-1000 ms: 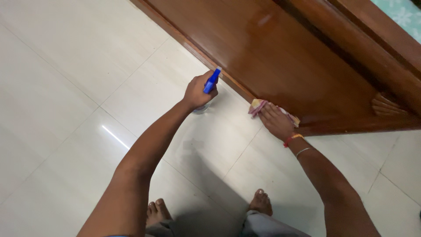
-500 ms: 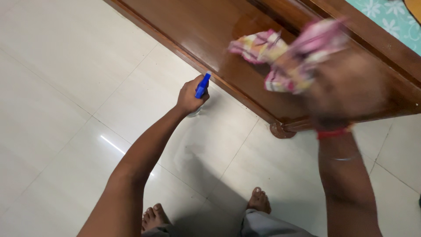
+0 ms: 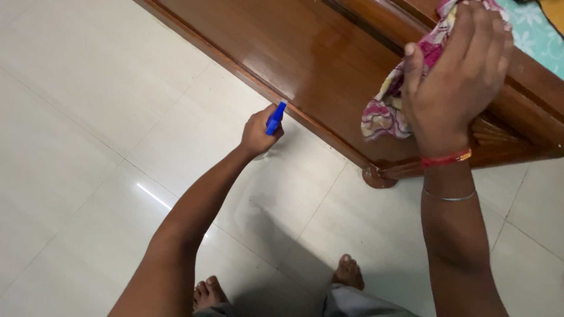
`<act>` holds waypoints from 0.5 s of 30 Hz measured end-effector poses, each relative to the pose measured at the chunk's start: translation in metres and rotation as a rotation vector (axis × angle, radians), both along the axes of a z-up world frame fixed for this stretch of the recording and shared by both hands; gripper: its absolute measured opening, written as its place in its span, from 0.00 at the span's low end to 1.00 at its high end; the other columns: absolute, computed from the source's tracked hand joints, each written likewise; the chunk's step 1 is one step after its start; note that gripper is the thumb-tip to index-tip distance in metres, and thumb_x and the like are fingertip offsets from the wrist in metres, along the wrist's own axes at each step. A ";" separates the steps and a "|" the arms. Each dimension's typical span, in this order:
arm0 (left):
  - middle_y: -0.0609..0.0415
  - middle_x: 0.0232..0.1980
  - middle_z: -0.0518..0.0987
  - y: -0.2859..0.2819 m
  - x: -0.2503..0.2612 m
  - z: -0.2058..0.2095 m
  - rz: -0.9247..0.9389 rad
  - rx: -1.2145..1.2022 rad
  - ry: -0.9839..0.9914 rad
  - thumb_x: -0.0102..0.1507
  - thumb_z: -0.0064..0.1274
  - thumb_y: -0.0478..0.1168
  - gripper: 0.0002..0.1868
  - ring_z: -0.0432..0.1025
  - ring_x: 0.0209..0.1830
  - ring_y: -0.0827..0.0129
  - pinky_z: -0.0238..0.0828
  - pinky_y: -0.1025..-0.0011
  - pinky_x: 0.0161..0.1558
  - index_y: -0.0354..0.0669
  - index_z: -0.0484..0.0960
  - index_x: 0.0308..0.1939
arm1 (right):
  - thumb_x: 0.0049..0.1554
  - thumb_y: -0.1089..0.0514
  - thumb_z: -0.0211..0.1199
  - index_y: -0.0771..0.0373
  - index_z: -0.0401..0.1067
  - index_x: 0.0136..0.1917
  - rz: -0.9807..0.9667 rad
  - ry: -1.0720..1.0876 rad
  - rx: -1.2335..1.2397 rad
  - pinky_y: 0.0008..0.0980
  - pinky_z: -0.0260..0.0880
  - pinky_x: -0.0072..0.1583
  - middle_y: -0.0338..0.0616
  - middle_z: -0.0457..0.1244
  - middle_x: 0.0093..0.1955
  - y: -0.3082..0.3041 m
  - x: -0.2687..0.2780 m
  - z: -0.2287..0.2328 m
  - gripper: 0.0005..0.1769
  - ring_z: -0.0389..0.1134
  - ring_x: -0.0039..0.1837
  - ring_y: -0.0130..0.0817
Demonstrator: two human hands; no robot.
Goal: The person cleans a wooden bed frame by spraying a cleaning solution from a blue bottle and wiping the surface with a patterned cloth. The person moves along the length of the frame, repeatedly spraying and wiping the wood.
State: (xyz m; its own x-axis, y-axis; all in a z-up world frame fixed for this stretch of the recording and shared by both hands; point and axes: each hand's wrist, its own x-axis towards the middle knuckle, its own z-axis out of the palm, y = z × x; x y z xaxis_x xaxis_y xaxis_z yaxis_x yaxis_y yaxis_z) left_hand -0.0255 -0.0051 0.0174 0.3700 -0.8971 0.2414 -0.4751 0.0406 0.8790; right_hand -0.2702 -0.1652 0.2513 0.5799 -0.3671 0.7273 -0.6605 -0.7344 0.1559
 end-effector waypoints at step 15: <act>0.50 0.30 0.77 0.011 0.014 -0.005 0.018 -0.023 0.105 0.52 0.57 0.34 0.13 0.74 0.32 0.52 0.70 0.60 0.38 0.44 0.71 0.39 | 0.70 0.51 0.60 0.61 0.75 0.48 0.321 0.253 0.008 0.45 0.64 0.42 0.51 0.66 0.39 -0.020 0.146 0.023 0.13 0.67 0.40 0.47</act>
State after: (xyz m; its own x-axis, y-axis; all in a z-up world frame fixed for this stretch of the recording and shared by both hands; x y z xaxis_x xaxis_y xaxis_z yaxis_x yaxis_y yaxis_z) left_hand -0.0117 0.0059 0.0126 0.4103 -0.8849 0.2204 -0.3810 0.0533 0.9230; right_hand -0.1240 -0.1852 0.2745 0.8259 -0.1437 0.5452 -0.3395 -0.8988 0.2773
